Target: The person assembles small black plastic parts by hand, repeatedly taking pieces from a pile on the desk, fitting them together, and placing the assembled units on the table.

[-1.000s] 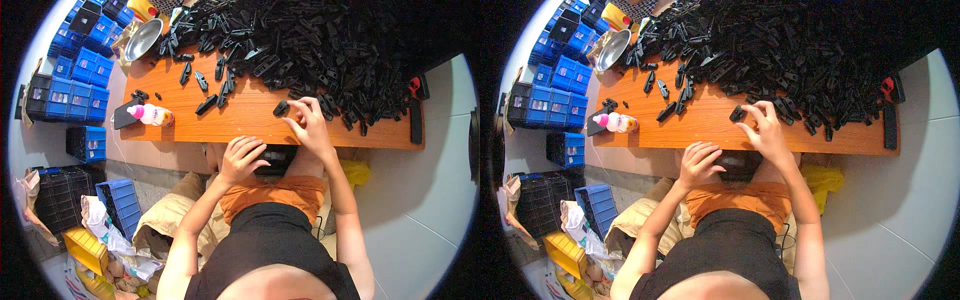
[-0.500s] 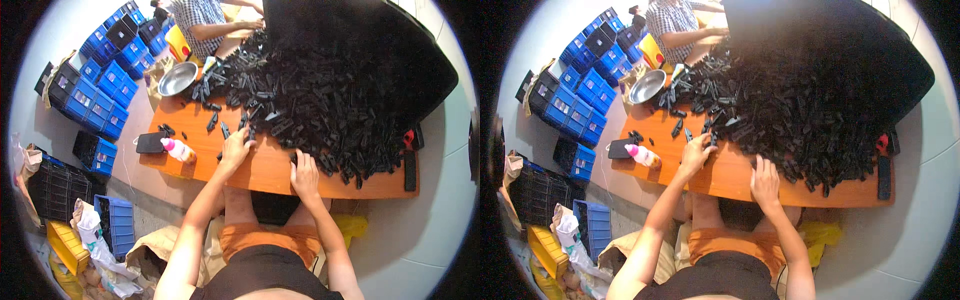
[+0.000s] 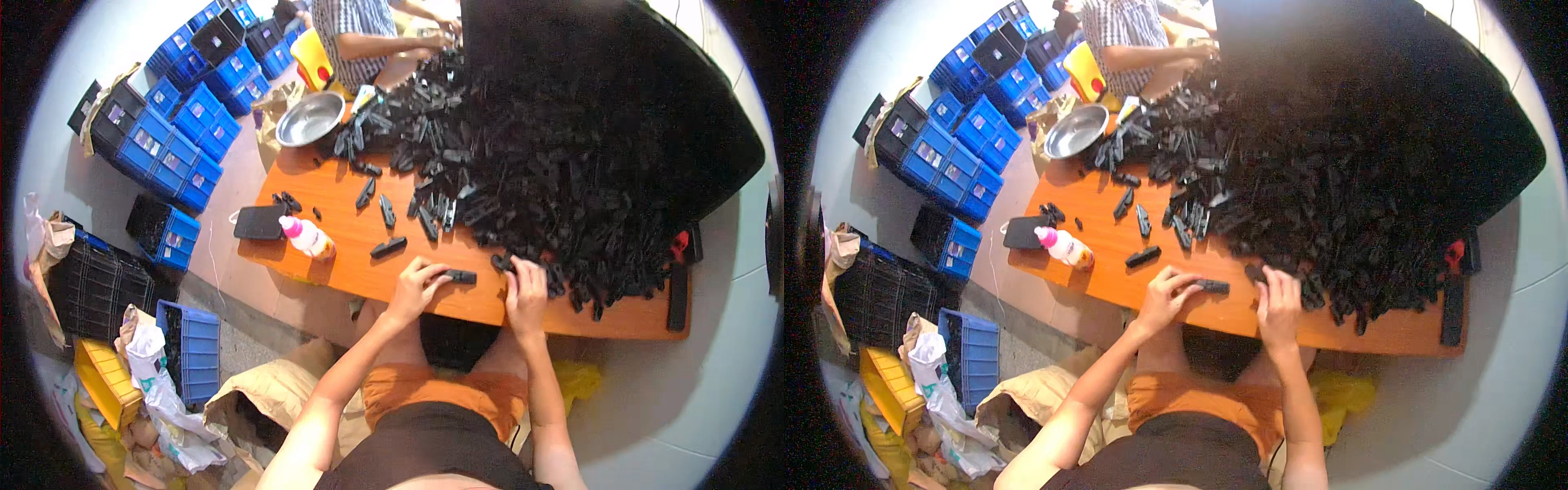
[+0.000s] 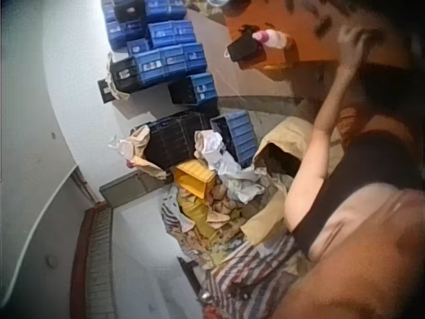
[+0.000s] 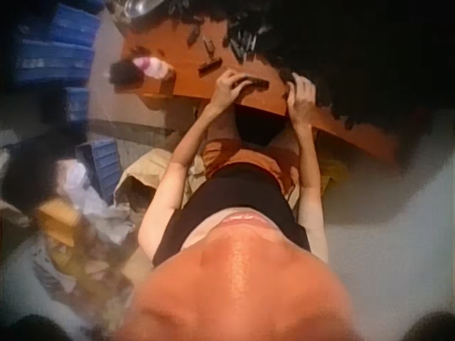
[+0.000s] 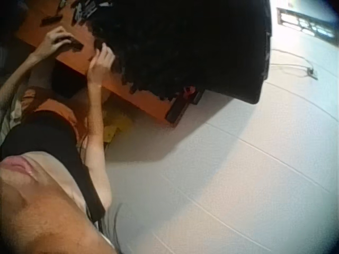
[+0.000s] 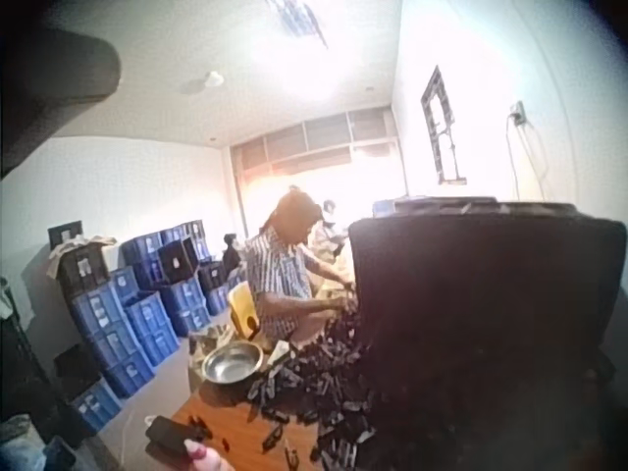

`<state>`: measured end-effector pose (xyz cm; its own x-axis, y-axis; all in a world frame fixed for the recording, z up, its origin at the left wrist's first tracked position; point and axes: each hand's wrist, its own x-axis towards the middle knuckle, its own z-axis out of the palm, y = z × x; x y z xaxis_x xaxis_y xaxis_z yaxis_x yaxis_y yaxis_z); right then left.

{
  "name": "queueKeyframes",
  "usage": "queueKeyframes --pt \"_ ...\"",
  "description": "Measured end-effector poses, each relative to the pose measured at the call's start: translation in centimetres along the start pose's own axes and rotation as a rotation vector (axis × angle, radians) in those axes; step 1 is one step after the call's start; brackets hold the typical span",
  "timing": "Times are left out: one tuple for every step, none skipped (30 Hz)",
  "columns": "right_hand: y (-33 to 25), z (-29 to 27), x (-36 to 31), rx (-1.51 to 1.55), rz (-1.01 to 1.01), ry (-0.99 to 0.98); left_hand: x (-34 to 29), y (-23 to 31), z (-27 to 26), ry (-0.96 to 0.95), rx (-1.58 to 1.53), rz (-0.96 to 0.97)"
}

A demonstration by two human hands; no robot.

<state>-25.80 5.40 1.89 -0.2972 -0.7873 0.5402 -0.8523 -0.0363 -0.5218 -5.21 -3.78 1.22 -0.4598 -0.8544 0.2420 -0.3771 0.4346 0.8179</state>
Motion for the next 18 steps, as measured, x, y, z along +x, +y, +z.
queueKeyframes --pt "0.0 -0.4 0.3 0.016 0.006 0.027 0.0 -0.5 0.2 0.026 0.165 0.138" --pt "0.4 -0.1 -0.3 0.089 0.03 0.046 -0.1 -0.7 0.3 0.045 0.18 0.18" --pt "0.6 0.0 -0.7 0.156 0.055 0.066 0.1 -0.6 0.3 0.064 0.188 0.222" --pt "0.3 -0.2 -0.9 0.223 0.062 0.008 0.5 -0.7 0.2 0.065 0.175 0.277" --pt "-0.3 -0.4 -1.1 0.292 0.069 -0.046 0.7 -0.8 0.0 0.068 0.161 0.334" --pt "-0.5 -0.2 -1.1 0.354 0.076 -0.097 1.2 -0.9 0.0 0.034 0.164 0.326" --pt "-1.2 -0.2 -1.4 0.445 0.16 -0.142 1.2 -0.8 0.2 0.024 0.164 0.301" --pt "-1.2 0.1 -1.4 0.415 0.098 -0.148 1.2 -0.9 0.2 0.018 0.162 0.304" --pt "-1.0 0.4 -1.3 0.385 0.032 -0.154 1.3 -1.0 0.3 0.016 0.161 0.309" --pt "-0.9 0.5 -1.4 0.372 0.009 -0.148 1.3 -1.0 0.4 0.007 0.151 0.307" --pt "-0.9 0.6 -1.5 0.37 0.017 -0.153 1.1 -1.2 0.3 -0.004 0.168 0.311" --pt "-1.0 0.6 -1.4 0.36 -0.01 -0.152 0.8 -1.2 0.3 -0.013 0.186 0.316" --pt "-1.0 0.5 -1.3 0.351 -0.04 -0.15 0.7 -1.1 0.2 -0.014 0.185 0.313" --pt "-1.1 0.4 -1.4 0.352 -0.039 -0.154 0.5 -1.1 0.2 -0.02 0.174 0.305" --pt "-1.2 0.3 -1.4 0.359 -0.035 -0.173 0.5 -1.1 0.2 -0.025 0.164 0.298" --pt "-1.3 0.2 -1.4 0.368 -0.032 -0.193 0.4 -1.1 0.1 -0.022 0.165 0.295" --pt "-1.2 0.2 -1.5 0.372 -0.033 -0.197 0.2 -1.1 0.1 -0.029 0.148 0.285" --pt "-1.0 0.0 -1.6 0.37 -0.037 -0.192 0.1 -1.1 0.1 -0.036 0.131 0.275"
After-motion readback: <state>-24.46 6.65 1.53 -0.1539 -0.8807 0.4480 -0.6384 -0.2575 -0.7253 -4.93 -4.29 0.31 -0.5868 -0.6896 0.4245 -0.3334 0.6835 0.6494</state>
